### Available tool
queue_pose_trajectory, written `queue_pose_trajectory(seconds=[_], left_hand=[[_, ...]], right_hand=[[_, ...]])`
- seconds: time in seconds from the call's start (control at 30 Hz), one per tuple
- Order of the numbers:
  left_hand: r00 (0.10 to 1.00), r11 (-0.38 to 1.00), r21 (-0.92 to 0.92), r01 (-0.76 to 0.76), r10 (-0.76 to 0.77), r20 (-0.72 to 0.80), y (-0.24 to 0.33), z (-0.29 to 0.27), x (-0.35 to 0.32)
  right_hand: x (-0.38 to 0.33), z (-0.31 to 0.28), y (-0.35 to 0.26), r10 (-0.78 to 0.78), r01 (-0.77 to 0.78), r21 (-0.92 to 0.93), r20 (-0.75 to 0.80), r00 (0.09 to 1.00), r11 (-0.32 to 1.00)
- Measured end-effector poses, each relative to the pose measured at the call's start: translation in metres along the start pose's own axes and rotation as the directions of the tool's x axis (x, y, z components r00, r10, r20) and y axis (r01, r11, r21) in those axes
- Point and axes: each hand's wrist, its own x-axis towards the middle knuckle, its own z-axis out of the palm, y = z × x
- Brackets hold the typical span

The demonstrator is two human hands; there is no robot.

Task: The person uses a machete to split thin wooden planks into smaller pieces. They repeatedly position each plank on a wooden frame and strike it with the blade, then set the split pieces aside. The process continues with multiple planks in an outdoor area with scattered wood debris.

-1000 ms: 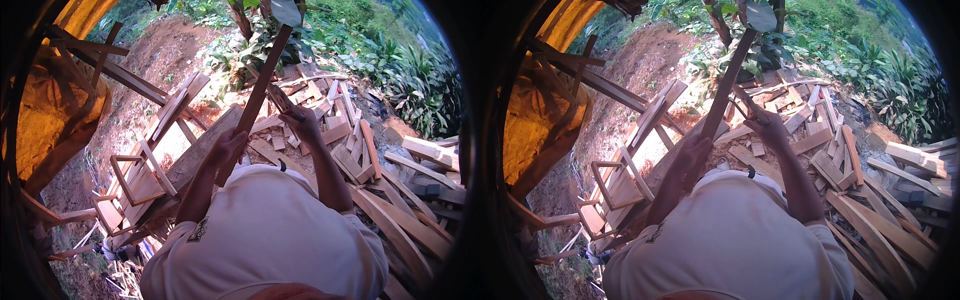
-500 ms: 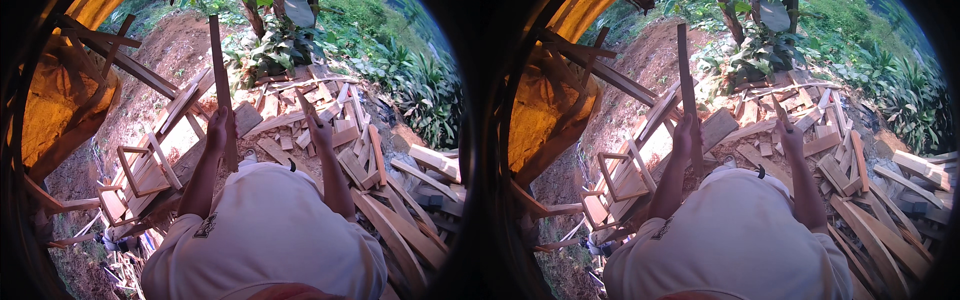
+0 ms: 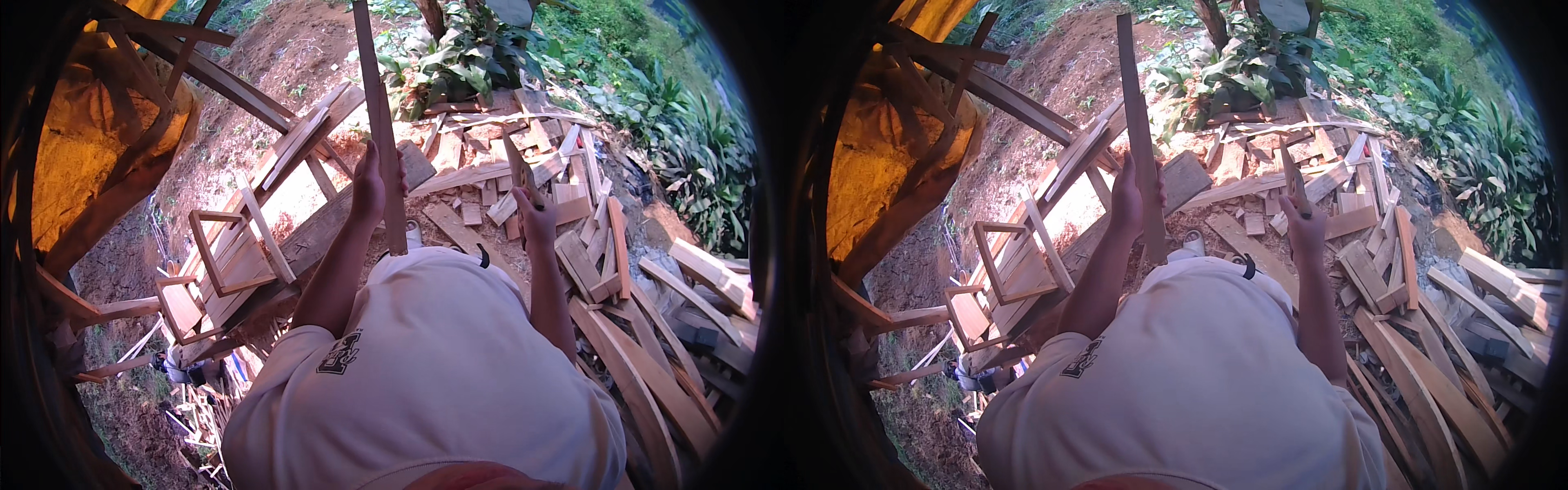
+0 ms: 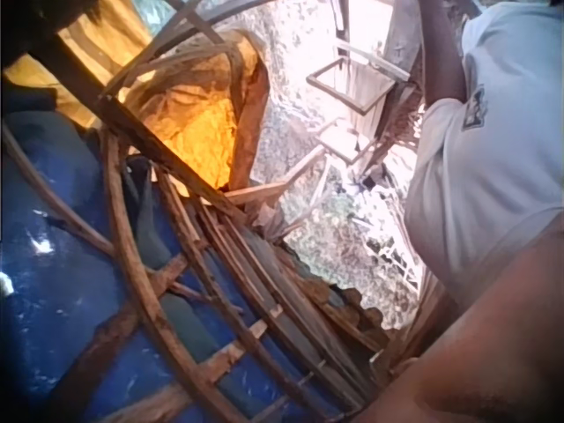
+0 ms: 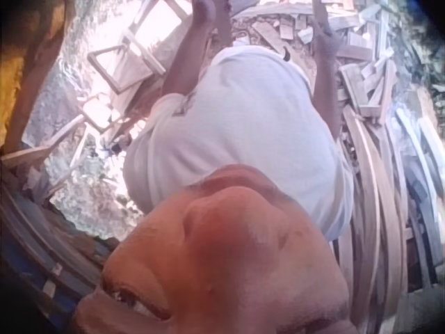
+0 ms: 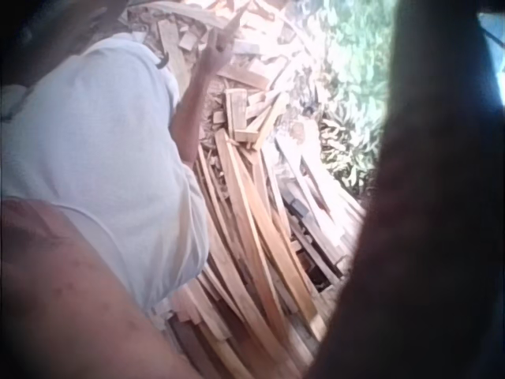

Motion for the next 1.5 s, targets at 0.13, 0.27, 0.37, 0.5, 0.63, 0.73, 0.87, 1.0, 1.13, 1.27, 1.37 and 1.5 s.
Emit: queue_pose_trajectory(seconds=[0.13,0.27,0.37,0.5,0.63,0.73,0.87,1.0,1.13,1.27,1.37,1.5], left_hand=[[1.0,1.0,0.007,0.012,-0.012,-0.005,-0.008,0.003,0.006],[0.991,0.998,0.029,-0.06,0.063,-0.12,-0.036,-0.002,0.02],[0.983,0.994,0.104,-0.044,0.062,-0.175,-0.076,-0.021,0.041],[0.951,0.984,0.177,-0.008,0.062,-0.301,-0.136,-0.057,0.077],[0.909,0.95,0.296,0.104,0.03,-0.416,-0.181,-0.092,0.12],[0.872,0.953,0.281,0.114,0.039,-0.488,-0.199,-0.112,0.156],[0.848,0.989,0.047,0.139,-0.094,-0.522,-0.218,-0.086,0.193],[0.662,0.841,0.141,0.522,-0.295,-0.689,-0.297,-0.195,0.241],[0.804,0.696,0.578,0.427,0.002,-0.595,-0.267,-0.104,0.219],[0.947,0.317,0.948,-0.02,0.31,-0.084,-0.226,-0.06,0.201],[0.93,0.031,0.993,-0.117,0.354,0.098,-0.259,-0.064,0.194],[0.944,0.035,0.95,-0.311,0.131,0.304,-0.225,-0.074,0.15]], right_hand=[[-0.02,0.022,-0.005,-0.065,0.062,0.036,0.078,0.995,0.997],[-0.031,0.033,-0.008,-0.081,0.074,0.047,0.167,0.983,0.996],[-0.033,0.034,-0.007,-0.071,0.065,0.034,0.21,0.975,0.997],[-0.039,0.03,-0.006,-0.005,0.0,0.021,0.219,0.976,1.0],[-0.045,0.017,0.004,0.046,-0.037,-0.066,0.15,0.988,0.997],[-0.046,0.01,0.016,0.069,-0.06,-0.086,0.105,0.992,0.995],[-0.054,-0.014,0.022,0.113,-0.118,-0.116,-0.045,0.993,0.986],[-0.058,0.004,0.009,0.16,-0.16,-0.061,-0.003,0.987,0.985],[-0.067,-0.019,0.02,0.225,-0.234,-0.066,-0.118,0.967,0.97],[-0.06,-0.006,0.016,0.273,-0.277,-0.105,-0.056,0.96,0.955],[-0.061,0.006,0.019,0.289,-0.287,-0.161,-0.011,0.957,0.944],[-0.067,-0.004,0.033,0.285,-0.286,-0.156,-0.032,0.958,0.945]])
